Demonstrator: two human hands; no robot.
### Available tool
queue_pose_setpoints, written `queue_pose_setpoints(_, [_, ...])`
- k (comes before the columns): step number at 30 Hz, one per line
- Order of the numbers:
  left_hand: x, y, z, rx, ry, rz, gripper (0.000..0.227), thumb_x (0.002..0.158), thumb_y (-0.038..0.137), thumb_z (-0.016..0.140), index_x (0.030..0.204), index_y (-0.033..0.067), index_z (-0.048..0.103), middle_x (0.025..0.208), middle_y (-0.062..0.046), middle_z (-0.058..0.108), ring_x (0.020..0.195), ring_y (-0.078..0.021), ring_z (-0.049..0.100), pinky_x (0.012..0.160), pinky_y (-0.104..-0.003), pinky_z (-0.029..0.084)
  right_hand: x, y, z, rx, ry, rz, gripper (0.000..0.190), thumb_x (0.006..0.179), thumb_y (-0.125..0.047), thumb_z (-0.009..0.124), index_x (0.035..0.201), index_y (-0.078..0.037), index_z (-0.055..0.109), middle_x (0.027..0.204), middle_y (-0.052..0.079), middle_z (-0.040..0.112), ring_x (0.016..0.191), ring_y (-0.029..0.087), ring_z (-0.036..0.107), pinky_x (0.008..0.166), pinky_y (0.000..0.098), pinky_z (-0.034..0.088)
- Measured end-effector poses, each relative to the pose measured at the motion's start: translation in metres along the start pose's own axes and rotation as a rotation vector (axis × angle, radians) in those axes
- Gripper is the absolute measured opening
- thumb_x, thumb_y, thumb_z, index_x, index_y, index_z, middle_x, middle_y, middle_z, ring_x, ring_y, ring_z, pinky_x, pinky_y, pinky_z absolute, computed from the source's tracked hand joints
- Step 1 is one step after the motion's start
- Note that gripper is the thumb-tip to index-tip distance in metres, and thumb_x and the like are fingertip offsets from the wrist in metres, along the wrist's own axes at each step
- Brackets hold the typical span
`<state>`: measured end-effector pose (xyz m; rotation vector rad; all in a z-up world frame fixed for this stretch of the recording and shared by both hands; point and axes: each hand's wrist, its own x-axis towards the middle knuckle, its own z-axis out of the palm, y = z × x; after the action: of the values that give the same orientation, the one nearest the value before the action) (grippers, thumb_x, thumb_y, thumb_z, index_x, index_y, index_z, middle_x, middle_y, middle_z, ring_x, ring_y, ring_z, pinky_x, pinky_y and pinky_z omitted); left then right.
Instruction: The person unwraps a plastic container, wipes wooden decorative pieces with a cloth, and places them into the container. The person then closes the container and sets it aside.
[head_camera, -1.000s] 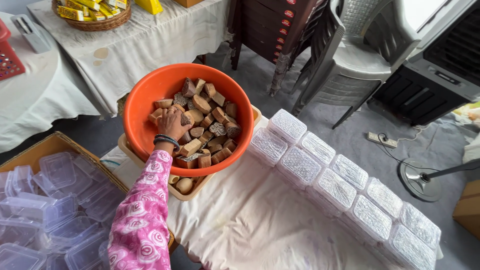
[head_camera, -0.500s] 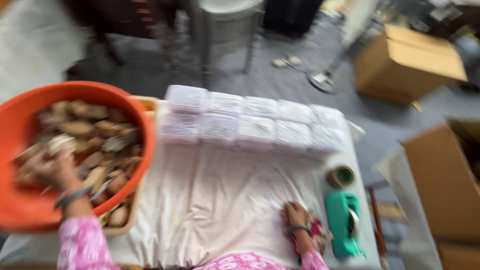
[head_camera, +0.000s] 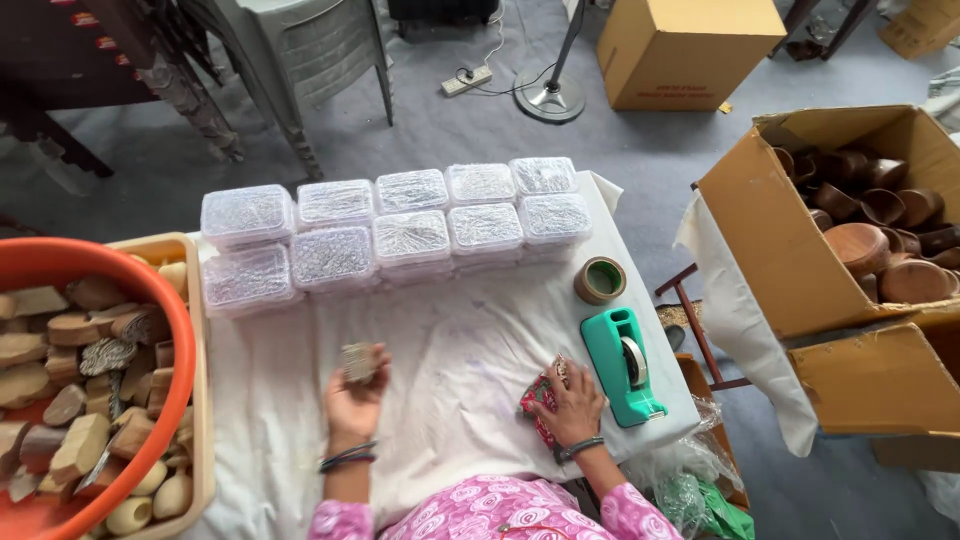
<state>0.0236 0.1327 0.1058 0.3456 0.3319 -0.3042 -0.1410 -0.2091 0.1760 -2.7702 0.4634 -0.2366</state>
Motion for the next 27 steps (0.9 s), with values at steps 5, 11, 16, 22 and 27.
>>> queue_pose_setpoints(5, [0.000,-0.056,0.025,-0.026,-0.023,-0.161,0.043,0.103,0.021,0.045,0.140,0.0019,0.054,0.134,-0.026,0.064,0.106,-0.0328,0.068,0.095,-0.044,0.057,-0.033,0.050,0.037,-0.238,-0.143,0.046,0.071,0.073,-0.048,0.076,0.139,-0.023,0.064,0.147,0.016,0.049,0.139,0.038,0.039,0.092,0.0610,0.038])
queue_pose_setpoints(11, [-0.020,-0.075,0.070,0.082,-0.093,-0.224,0.042,0.105,0.037,0.048,0.138,0.0154,0.063,0.112,-0.012,0.070,0.083,-0.0204,0.065,0.079,-0.037,0.058,-0.005,0.074,0.061,0.117,0.012,0.089,0.022,0.096,-0.028,0.063,0.109,-0.010,0.066,0.119,0.011,0.067,0.099,0.034,0.068,0.080,0.0453,0.054])
queue_pose_setpoints(16, [-0.029,-0.100,0.078,0.179,0.041,-0.175,0.038,0.106,0.034,0.048,0.136,0.0171,0.063,0.110,-0.003,0.069,0.085,-0.0158,0.063,0.083,-0.038,0.057,0.026,-0.041,0.010,0.557,0.317,-0.220,0.018,0.092,-0.010,0.067,0.109,-0.004,0.066,0.120,0.019,0.063,0.100,0.040,0.067,0.081,0.0445,0.056])
queue_pose_setpoints(22, [-0.038,-0.127,0.074,0.162,0.058,-0.079,0.037,0.107,0.030,0.049,0.134,0.0103,0.063,0.119,-0.002,0.069,0.102,-0.0142,0.065,0.092,-0.033,0.054,0.063,-0.120,-0.001,0.619,0.176,-0.489,0.021,0.088,-0.011,0.071,0.108,-0.005,0.069,0.116,0.015,0.067,0.092,0.035,0.070,0.074,0.0420,0.057])
queue_pose_setpoints(27, [-0.036,-0.136,0.050,0.321,0.102,0.016,0.035,0.105,0.027,0.046,0.130,0.0151,0.066,0.118,0.004,0.069,0.102,-0.0110,0.061,0.089,-0.032,0.052,0.077,-0.131,0.004,0.557,0.130,-0.303,0.013,0.092,-0.013,0.072,0.103,-0.007,0.070,0.111,0.011,0.070,0.082,0.032,0.070,0.069,0.0432,0.054])
